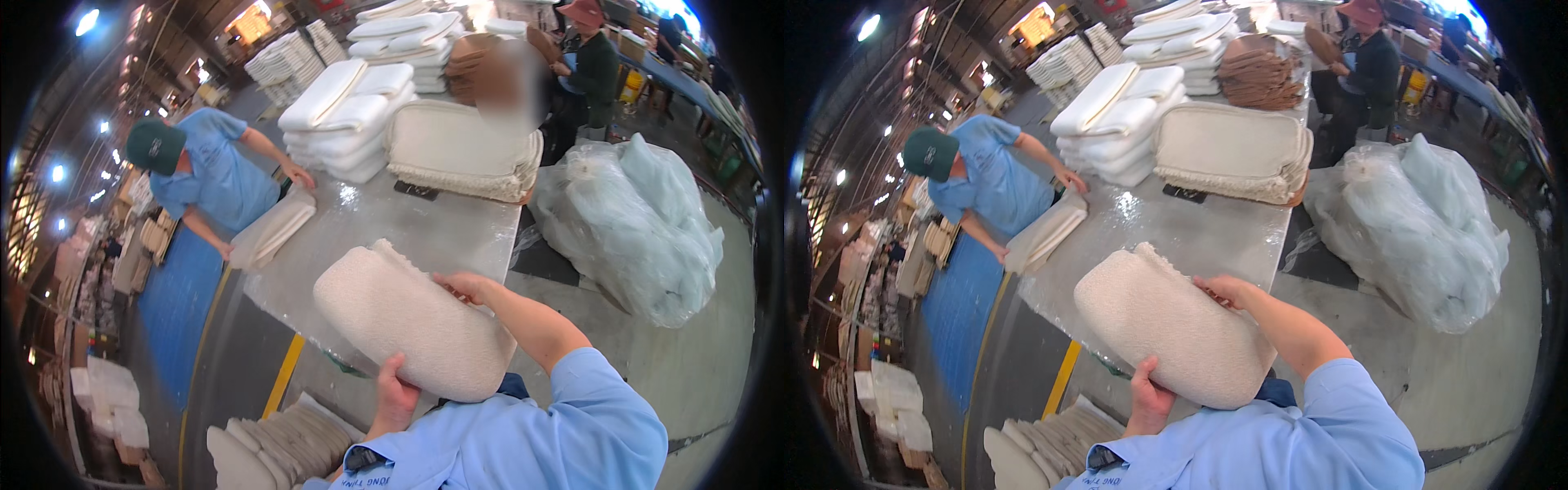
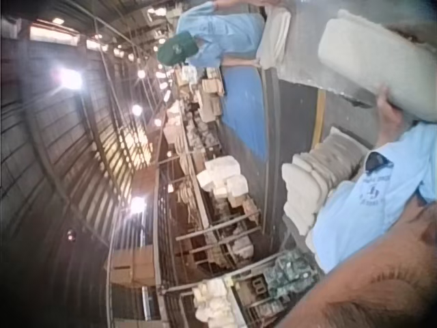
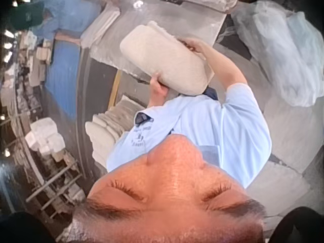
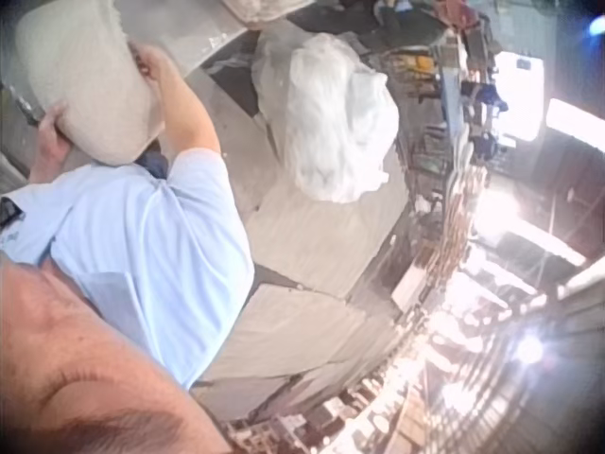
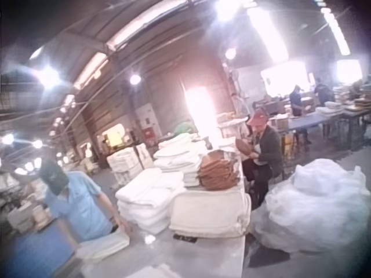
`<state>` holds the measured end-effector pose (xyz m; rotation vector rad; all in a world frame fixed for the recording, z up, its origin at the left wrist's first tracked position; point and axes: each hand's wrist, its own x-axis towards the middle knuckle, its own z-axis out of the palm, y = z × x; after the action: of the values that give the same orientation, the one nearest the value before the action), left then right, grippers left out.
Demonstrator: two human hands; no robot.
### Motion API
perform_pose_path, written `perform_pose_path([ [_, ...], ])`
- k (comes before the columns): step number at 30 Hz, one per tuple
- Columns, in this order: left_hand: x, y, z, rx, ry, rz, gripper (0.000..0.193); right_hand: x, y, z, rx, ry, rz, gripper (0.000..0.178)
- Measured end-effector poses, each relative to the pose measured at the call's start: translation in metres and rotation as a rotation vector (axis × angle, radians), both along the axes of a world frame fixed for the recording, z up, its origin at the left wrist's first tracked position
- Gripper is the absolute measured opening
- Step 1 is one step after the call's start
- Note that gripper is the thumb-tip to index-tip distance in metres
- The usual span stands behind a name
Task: The person inserts white foam inserts into beige fabric cushion covers at a worktable, then folds and stacks the finished cushions. The person handles each cushion one at a time, aligning the foam and smoothing the cover before placing it on a growing stack.
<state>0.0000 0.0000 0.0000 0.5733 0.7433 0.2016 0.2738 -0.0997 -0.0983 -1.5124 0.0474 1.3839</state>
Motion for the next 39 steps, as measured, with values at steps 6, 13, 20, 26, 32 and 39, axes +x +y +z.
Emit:
perform_pose_path([
  [6,0.003,-0.025,-0.007,-0.076,0.005,0.092,0.065,0.004,0.018,0.001,0.007,-0.45,0.142,0.041],
  [13,-0.02,-0.059,0.004,-0.195,0.216,-0.486,0.053,-0.026,0.025,-0.024,-0.18,-1.051,0.647,0.031],
  [20,0.029,-0.015,0.044,0.417,-0.067,-1.058,0.037,-0.03,0.013,-0.032,-0.238,-1.027,0.66,0.03],
  [26,0.136,0.1,-0.058,2.149,0.091,-0.775,0.045,-0.031,0.035,-0.019,-0.059,-1.019,0.726,0.032],
  [32,0.188,0.112,-0.121,1.542,0.229,-1.399,0.033,0.007,0.005,-0.03,-0.175,-0.872,0.972,0.033],
  [39,0.185,0.095,-0.14,1.678,0.422,-1.103,0.035,0.01,-0.005,-0.023,-0.241,-0.971,0.785,0.027],
])
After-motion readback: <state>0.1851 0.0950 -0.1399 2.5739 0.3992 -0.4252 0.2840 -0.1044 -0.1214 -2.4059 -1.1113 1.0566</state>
